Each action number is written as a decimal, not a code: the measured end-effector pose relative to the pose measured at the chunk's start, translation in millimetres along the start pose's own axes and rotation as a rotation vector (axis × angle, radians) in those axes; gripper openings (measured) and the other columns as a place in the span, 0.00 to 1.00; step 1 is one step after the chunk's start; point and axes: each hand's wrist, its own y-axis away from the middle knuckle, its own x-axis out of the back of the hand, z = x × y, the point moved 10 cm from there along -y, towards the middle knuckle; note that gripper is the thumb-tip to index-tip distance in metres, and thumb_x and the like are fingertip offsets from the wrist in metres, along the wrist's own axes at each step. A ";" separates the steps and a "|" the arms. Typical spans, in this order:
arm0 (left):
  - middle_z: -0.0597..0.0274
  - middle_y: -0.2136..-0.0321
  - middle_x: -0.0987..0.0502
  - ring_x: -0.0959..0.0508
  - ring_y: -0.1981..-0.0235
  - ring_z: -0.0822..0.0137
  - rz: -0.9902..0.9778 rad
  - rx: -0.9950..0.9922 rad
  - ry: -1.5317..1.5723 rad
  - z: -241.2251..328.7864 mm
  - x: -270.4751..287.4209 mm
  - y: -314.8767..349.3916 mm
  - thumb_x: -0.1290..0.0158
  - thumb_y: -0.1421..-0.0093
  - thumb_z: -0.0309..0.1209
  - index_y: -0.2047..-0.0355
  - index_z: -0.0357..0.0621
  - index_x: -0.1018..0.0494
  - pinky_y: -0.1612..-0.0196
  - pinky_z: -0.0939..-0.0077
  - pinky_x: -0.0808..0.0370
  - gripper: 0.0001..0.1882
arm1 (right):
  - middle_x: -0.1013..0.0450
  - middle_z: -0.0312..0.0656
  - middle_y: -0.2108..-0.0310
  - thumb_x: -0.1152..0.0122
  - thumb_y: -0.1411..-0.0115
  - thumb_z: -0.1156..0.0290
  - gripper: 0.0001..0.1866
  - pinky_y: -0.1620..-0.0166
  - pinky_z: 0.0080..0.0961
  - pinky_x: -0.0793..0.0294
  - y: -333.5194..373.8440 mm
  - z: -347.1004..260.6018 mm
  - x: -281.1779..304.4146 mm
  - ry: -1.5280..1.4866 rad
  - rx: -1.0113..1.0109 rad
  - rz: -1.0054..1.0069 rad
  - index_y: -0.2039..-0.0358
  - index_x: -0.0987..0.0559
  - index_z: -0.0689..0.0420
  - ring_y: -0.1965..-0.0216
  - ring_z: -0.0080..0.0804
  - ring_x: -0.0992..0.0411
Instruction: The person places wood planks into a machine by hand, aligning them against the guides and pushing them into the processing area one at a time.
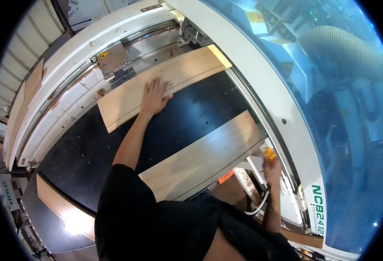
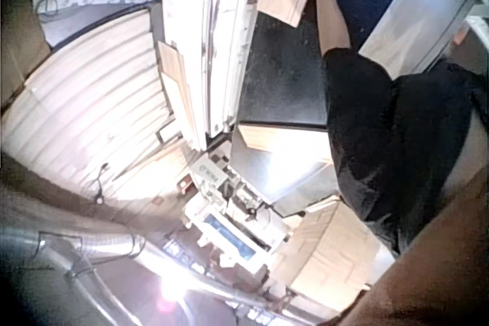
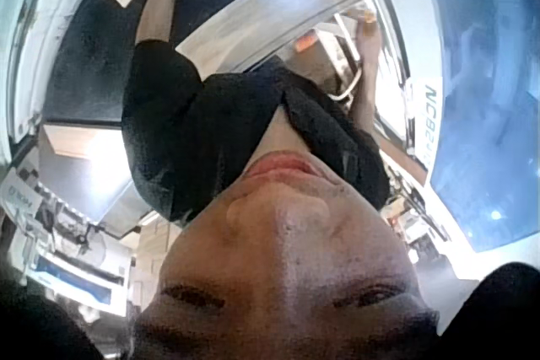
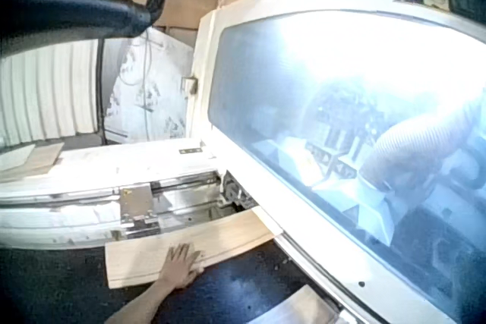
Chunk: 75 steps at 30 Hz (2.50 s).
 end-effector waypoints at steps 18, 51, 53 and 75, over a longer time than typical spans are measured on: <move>0.41 0.26 0.48 0.51 0.25 0.41 0.100 0.700 0.030 -163.4 106.7 398.6 0.43 0.34 0.50 0.26 0.62 0.44 0.29 0.36 0.53 0.39 | 0.21 0.59 0.53 0.40 0.30 0.60 0.23 0.51 0.51 0.25 77.9 172.0 53.0 0.276 0.224 0.656 0.44 0.22 0.66 0.52 0.59 0.22; 0.44 0.58 0.22 0.24 0.51 0.44 0.612 1.481 0.071 -192.8 227.6 636.5 0.33 0.46 0.43 0.58 0.51 0.17 0.48 0.48 0.27 0.18 | 0.22 0.40 0.60 0.46 0.27 0.51 0.27 0.53 0.32 0.23 -99.5 -212.3 -285.8 -0.292 0.353 -0.691 0.52 0.20 0.68 0.58 0.32 0.24; 0.42 0.58 0.21 0.24 0.51 0.43 0.579 1.570 0.084 -183.3 238.8 671.2 0.34 0.45 0.43 0.58 0.50 0.17 0.48 0.48 0.27 0.17 | 0.23 0.38 0.59 0.47 0.26 0.54 0.24 0.51 0.30 0.24 -68.3 -218.3 -282.7 -0.393 0.333 -0.733 0.49 0.21 0.67 0.56 0.32 0.25; 0.30 0.26 0.54 0.57 0.25 0.29 0.355 1.737 -0.112 -158.5 233.8 780.5 0.50 0.36 0.65 0.30 0.61 0.36 0.31 0.21 0.59 0.39 | 0.17 0.43 0.56 0.48 0.25 0.57 0.22 0.49 0.32 0.22 473.1 -297.7 -275.5 0.178 1.096 -2.068 0.39 0.26 0.56 0.53 0.35 0.19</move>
